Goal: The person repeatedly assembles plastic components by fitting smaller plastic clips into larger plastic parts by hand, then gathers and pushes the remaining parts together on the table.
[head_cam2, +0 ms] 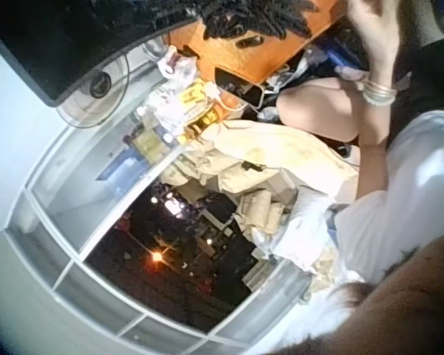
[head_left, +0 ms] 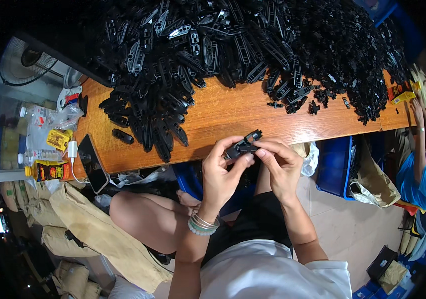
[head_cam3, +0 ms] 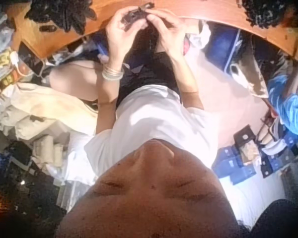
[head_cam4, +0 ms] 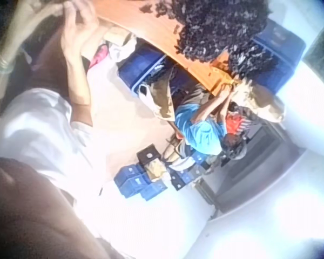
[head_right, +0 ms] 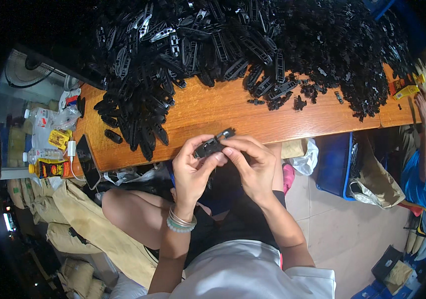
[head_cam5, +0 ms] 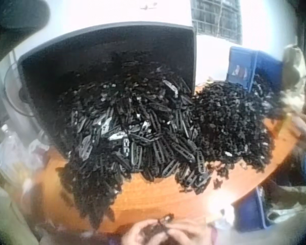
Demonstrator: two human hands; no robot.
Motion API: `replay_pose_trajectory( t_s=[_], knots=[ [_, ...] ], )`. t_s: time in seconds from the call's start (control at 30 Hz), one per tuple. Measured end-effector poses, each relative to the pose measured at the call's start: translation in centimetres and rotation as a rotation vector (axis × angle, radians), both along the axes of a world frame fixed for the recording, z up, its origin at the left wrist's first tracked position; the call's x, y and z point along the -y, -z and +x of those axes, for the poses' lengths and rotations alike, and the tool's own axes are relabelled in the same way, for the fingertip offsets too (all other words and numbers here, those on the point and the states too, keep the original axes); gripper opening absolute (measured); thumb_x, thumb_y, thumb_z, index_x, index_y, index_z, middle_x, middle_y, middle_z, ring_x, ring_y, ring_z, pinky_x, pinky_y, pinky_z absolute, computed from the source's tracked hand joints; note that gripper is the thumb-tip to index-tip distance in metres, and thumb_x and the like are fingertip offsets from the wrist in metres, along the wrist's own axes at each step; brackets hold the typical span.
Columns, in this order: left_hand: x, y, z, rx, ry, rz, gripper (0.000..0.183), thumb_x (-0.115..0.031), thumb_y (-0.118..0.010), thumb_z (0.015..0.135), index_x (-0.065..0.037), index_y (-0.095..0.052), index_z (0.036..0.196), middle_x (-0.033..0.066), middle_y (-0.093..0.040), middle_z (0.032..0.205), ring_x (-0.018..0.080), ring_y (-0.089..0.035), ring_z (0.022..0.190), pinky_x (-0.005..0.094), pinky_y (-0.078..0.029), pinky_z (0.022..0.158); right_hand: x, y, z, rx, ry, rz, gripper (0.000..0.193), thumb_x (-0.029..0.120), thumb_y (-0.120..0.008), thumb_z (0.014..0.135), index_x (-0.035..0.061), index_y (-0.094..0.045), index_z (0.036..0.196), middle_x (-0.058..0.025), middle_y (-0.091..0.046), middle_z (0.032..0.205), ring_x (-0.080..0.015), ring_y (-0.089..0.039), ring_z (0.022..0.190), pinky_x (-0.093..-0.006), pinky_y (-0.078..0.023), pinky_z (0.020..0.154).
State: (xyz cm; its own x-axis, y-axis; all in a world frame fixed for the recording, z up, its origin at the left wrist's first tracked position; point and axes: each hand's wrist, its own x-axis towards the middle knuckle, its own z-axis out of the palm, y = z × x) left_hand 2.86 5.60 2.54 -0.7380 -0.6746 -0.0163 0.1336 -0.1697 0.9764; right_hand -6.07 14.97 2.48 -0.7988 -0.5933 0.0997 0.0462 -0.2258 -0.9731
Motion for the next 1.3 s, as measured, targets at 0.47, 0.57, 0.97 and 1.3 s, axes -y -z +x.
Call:
replay_pose_trajectory(
  t_s=[0.47,0.57,0.97,1.3],
  knots=[
    [1.5,-0.2,1.1,0.03,0.121,-0.097,0.023,0.004,-0.06,0.082,0.006,-0.058,0.104,0.0102,-0.065,0.087,0.0145,-0.066,0.072,0.0231,-0.053,0.064,-0.3,-0.5,-1.4,-0.429,-0.112,0.195,0.022,0.0,-0.068,0.074,0.0002,-0.068,0.097,-0.0101,-0.063,0.096,-0.0214,-0.058,0.09,-0.0298,-0.045,0.078],
    [1.8,-0.1,0.9,0.097,0.163,-0.313,0.018,0.002,-0.061,0.081,0.006,-0.06,0.099,0.0093,-0.065,0.087,0.0151,-0.066,0.073,0.0229,-0.053,0.063,-1.0,0.1,-1.4,-0.324,-0.152,0.216,0.024,0.001,-0.069,0.075,-0.001,-0.067,0.099,-0.0131,-0.064,0.095,-0.0216,-0.061,0.088,-0.0292,-0.047,0.077],
    [4.9,-1.1,-8.3,-0.199,0.037,0.066,0.017,0.004,-0.061,0.081,-0.001,-0.046,0.089,0.0131,-0.057,0.084,0.0196,-0.066,0.068,0.0278,-0.055,0.055,2.1,2.4,-8.5,-1.121,0.311,0.549,0.017,-0.002,-0.063,0.075,0.0007,-0.065,0.092,-0.0117,-0.06,0.091,-0.0302,-0.058,0.08,-0.0364,-0.047,0.071],
    [6.6,-0.6,-11.7,0.399,-0.099,-1.372,0.037,0.001,-0.053,0.08,-0.001,-0.042,0.115,0.0204,-0.054,0.089,0.0288,-0.06,0.057,0.037,-0.049,0.05,0.6,3.8,-6.3,-0.521,0.222,0.274,0.018,-0.006,-0.057,0.082,-0.0028,-0.057,0.1,-0.014,-0.059,0.09,-0.0218,-0.063,0.076,-0.0286,-0.05,0.066]
  ],
)
